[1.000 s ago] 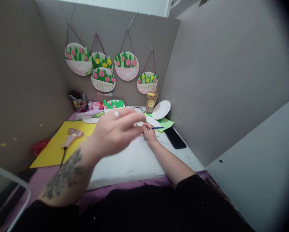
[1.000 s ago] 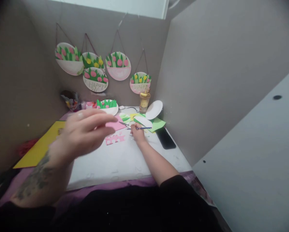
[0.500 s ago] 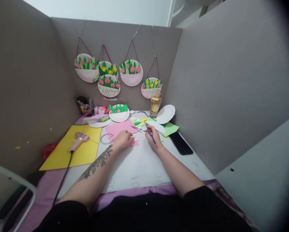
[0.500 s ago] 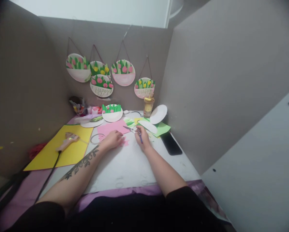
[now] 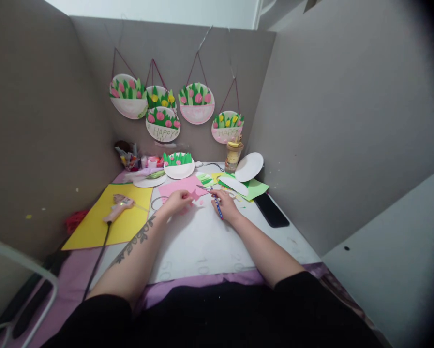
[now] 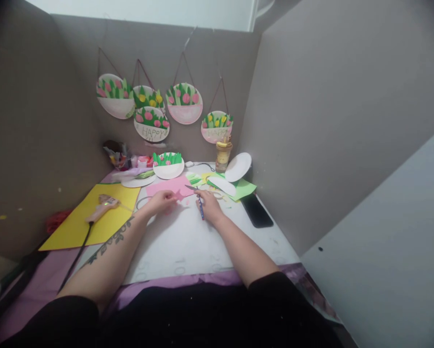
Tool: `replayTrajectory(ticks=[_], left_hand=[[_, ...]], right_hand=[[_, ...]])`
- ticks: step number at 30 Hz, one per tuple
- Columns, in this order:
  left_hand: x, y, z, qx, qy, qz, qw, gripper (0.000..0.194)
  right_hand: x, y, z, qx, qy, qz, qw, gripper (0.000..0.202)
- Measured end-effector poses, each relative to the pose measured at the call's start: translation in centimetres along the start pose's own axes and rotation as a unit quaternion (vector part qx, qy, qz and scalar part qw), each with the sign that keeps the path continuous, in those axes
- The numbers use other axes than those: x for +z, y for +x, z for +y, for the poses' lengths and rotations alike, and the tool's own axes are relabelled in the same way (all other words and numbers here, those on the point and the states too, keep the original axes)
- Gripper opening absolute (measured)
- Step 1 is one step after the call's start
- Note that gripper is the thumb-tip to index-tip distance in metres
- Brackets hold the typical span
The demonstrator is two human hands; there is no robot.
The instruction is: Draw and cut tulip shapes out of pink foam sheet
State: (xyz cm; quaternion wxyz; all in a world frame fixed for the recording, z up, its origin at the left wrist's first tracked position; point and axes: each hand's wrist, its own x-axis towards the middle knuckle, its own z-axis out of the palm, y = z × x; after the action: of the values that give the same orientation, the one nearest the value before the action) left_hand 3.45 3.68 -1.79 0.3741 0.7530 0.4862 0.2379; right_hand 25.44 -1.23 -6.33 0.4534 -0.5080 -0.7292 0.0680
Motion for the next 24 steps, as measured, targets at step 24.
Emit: replayTrajectory(ticks=[24], left_hand=[[-2.5,-0.3,0.4,-0.050,-0.169,0.095,0.980,0.016]], right_hand=[[-2.7,1.8,2.7,0.238,-0.260,-0.166,0.921,0.034]])
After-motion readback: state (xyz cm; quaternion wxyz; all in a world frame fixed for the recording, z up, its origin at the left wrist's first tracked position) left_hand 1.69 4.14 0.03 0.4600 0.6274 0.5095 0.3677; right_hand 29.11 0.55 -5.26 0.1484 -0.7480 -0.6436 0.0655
